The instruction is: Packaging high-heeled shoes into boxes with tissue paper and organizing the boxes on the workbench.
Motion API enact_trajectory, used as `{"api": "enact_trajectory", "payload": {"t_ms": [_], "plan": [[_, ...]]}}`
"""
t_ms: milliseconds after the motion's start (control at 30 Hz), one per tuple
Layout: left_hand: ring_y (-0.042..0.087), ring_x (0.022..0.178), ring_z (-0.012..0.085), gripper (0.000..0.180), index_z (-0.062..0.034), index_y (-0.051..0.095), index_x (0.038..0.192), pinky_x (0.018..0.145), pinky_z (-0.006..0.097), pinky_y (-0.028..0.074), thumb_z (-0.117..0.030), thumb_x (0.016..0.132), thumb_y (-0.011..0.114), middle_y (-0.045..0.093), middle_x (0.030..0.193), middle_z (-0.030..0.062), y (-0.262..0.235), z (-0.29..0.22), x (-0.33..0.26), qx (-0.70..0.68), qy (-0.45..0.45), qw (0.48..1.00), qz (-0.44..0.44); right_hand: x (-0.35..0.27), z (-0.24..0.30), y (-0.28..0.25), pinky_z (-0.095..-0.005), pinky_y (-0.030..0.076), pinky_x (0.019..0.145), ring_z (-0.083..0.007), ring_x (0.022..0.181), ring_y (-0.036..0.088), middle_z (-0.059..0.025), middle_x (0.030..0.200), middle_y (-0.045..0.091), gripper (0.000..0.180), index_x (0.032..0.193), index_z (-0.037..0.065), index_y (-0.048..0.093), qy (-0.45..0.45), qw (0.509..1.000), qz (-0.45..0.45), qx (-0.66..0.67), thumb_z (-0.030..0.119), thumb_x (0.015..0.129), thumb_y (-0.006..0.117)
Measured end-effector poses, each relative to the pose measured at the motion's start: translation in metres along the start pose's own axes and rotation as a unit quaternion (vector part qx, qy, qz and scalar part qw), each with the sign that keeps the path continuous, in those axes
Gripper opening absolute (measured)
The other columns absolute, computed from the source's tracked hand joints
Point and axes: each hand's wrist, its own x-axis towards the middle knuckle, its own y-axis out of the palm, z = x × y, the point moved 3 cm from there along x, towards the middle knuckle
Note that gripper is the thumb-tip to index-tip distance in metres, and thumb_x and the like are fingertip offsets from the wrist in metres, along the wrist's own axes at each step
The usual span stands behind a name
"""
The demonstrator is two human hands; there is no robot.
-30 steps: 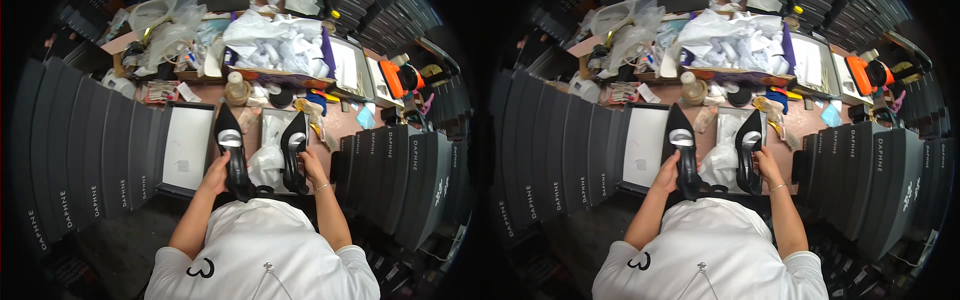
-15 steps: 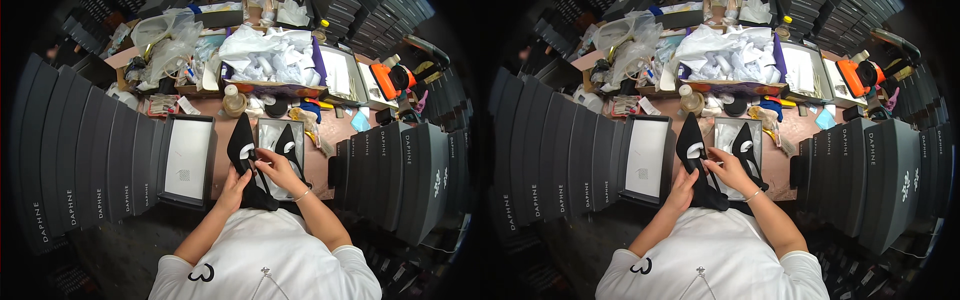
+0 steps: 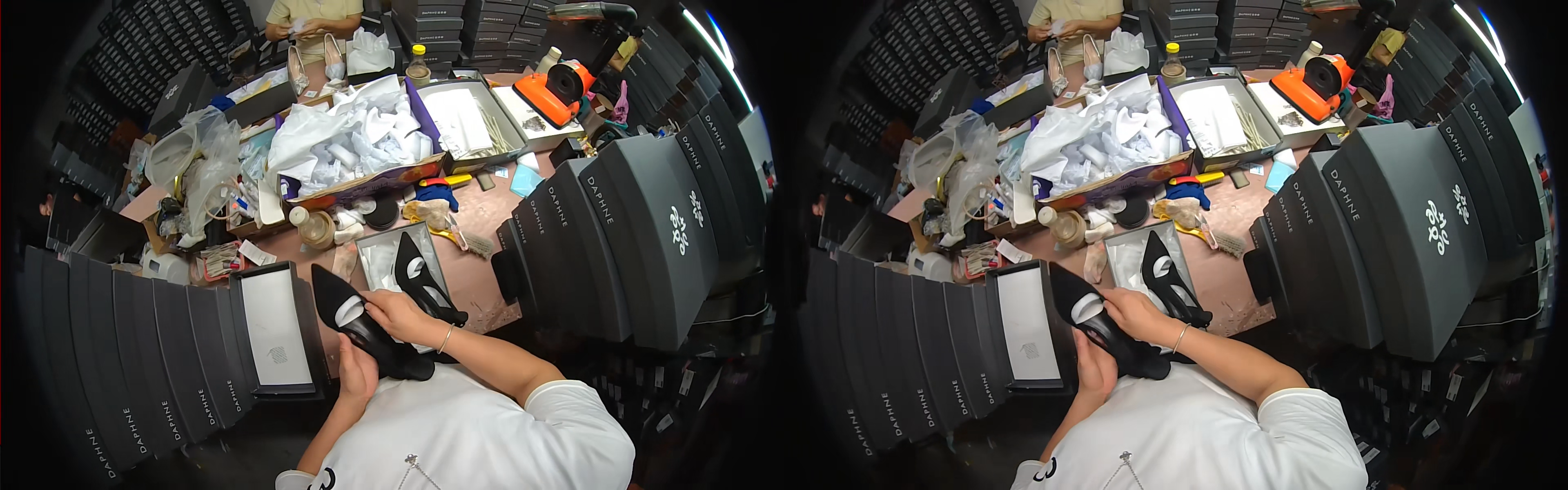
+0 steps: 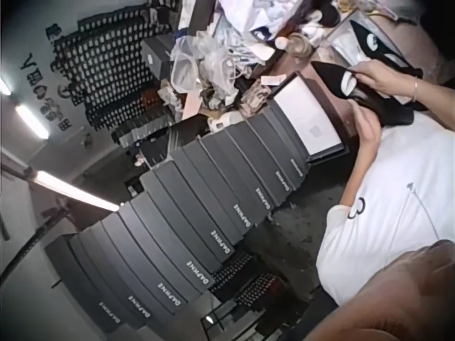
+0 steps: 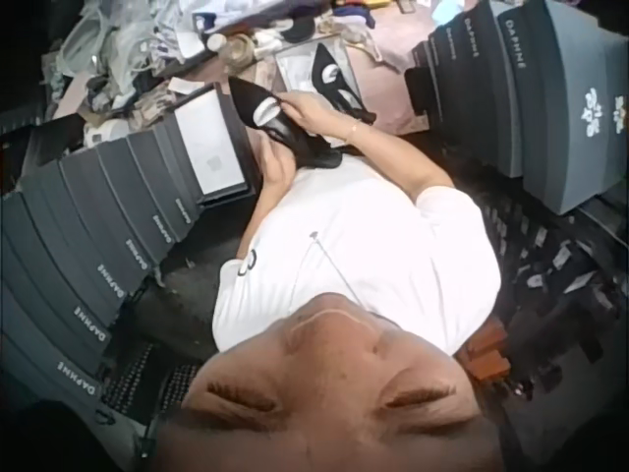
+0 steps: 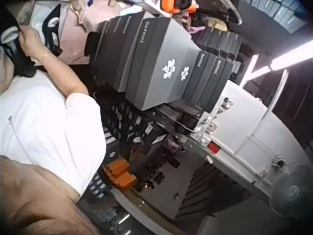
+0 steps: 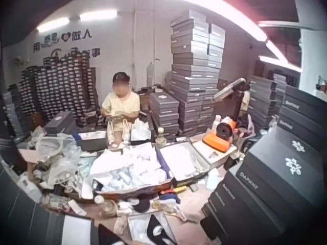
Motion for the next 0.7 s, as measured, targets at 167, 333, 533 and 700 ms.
{"api": "enact_trajectory", "payload": {"t_ms": [167,333,533,700], "plan": [[0.050,0.116,0.0392,0.085,-0.0135,0.043,0.136,0.091,0.062,0.042,-0.078,0.085,0.024,0.052,0.127,0.0136,-0.009,-0.042,0.023,-0.099,-0.188,0.972,0.104,0.023,0.051,-0.039,-0.0378,0.052,0.064,-0.0299,0.080,0.062,-0.0127,0.088,0.057,0.044,0.119,0.000,0.049,-0.130,0.956,0.139,-0.221,0.010,0.079,0.063],[0.049,0.122,0.0199,0.078,-0.0044,0.036,0.140,0.104,0.034,0.040,-0.065,0.090,0.044,0.048,0.134,0.0116,-0.023,-0.041,0.045,0.061,-0.204,0.975,0.066,0.028,0.058,-0.027,-0.0314,0.047,0.066,-0.0195,0.078,0.060,-0.0035,0.079,0.058,0.015,0.087,0.006,0.060,-0.338,0.870,0.197,-0.300,0.017,0.077,0.057],[0.061,0.104,0.0197,0.068,-0.0040,0.049,0.125,0.090,0.034,0.051,-0.058,0.084,0.061,0.059,0.112,0.0092,-0.001,-0.019,0.070,-0.038,-0.199,0.977,0.058,0.059,0.028,-0.048,-0.0303,0.039,0.076,-0.0161,0.084,0.054,-0.0002,0.079,0.056,0.013,0.085,0.008,0.063,-0.342,0.891,0.196,-0.224,0.017,0.077,0.057],[0.061,0.103,0.0203,0.079,-0.0025,0.047,0.126,0.087,0.036,0.053,-0.065,0.079,0.060,0.059,0.111,0.0102,0.015,-0.016,0.107,-0.058,-0.203,0.976,0.054,0.098,-0.006,-0.066,-0.0303,0.040,0.076,-0.0165,0.084,0.054,0.0003,0.080,0.056,0.011,0.083,0.009,0.062,-0.304,0.918,0.204,-0.155,0.015,0.076,0.057]]}}
